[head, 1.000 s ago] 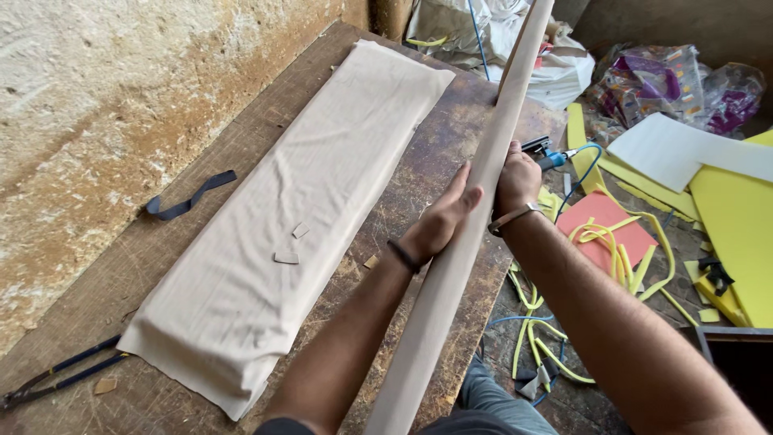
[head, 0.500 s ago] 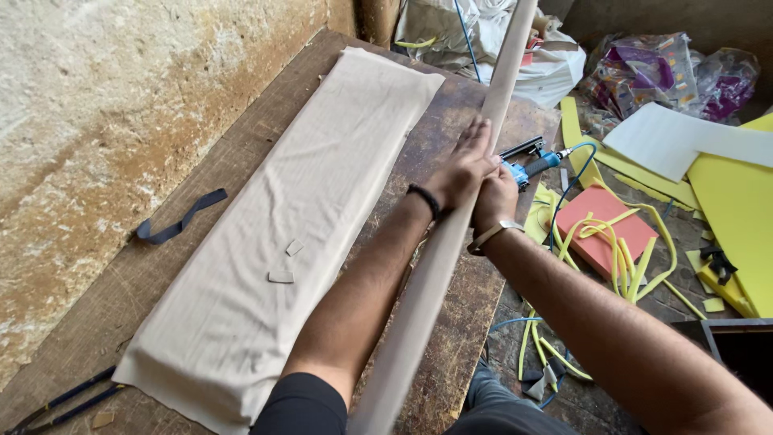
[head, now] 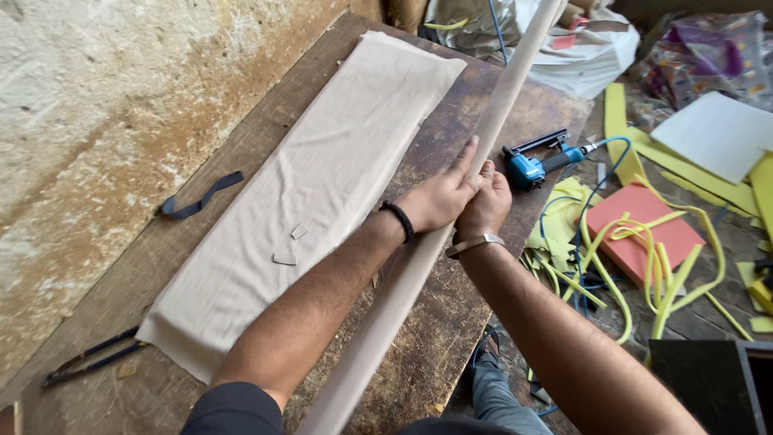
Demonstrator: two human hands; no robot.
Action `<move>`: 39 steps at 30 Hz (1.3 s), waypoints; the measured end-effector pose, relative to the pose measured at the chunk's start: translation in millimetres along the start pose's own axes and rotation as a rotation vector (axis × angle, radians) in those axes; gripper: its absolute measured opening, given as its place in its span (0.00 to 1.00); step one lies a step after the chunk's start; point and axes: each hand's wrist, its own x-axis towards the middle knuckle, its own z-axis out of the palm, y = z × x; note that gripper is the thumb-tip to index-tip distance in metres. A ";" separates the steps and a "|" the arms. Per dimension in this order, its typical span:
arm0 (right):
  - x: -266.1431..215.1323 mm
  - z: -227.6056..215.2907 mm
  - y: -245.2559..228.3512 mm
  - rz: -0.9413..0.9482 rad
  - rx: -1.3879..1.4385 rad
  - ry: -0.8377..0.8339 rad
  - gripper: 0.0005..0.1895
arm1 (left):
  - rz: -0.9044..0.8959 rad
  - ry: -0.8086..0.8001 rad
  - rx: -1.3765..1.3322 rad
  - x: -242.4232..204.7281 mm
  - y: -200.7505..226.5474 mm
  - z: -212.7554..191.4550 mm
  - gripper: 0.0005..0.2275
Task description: The person staples beige fabric onto a rectangular wooden frame using a pneumatic staple gun. They repeatedly fold the fabric edges and drive staples along the sides to secure the material.
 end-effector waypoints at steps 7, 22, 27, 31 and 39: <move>10.8 -19.1 2.0 0.374 -0.312 -0.465 0.10 | -0.313 0.066 0.113 -15.7 15.4 -32.9 0.39; 302.3 -207.0 38.9 -0.111 -2.272 -0.838 0.55 | -0.120 0.089 0.157 -44.9 21.4 -37.2 0.42; 279.7 -173.5 28.8 0.120 -2.267 -1.034 0.55 | -0.192 0.061 0.142 -45.3 7.7 -35.1 0.40; 213.9 -153.3 -2.6 0.477 -1.564 -1.016 0.40 | -0.032 0.102 0.146 -42.8 4.0 -31.6 0.40; 84.2 -92.3 -127.2 0.102 -0.714 -0.806 0.26 | -0.343 -0.010 0.272 -34.6 8.2 -37.5 0.41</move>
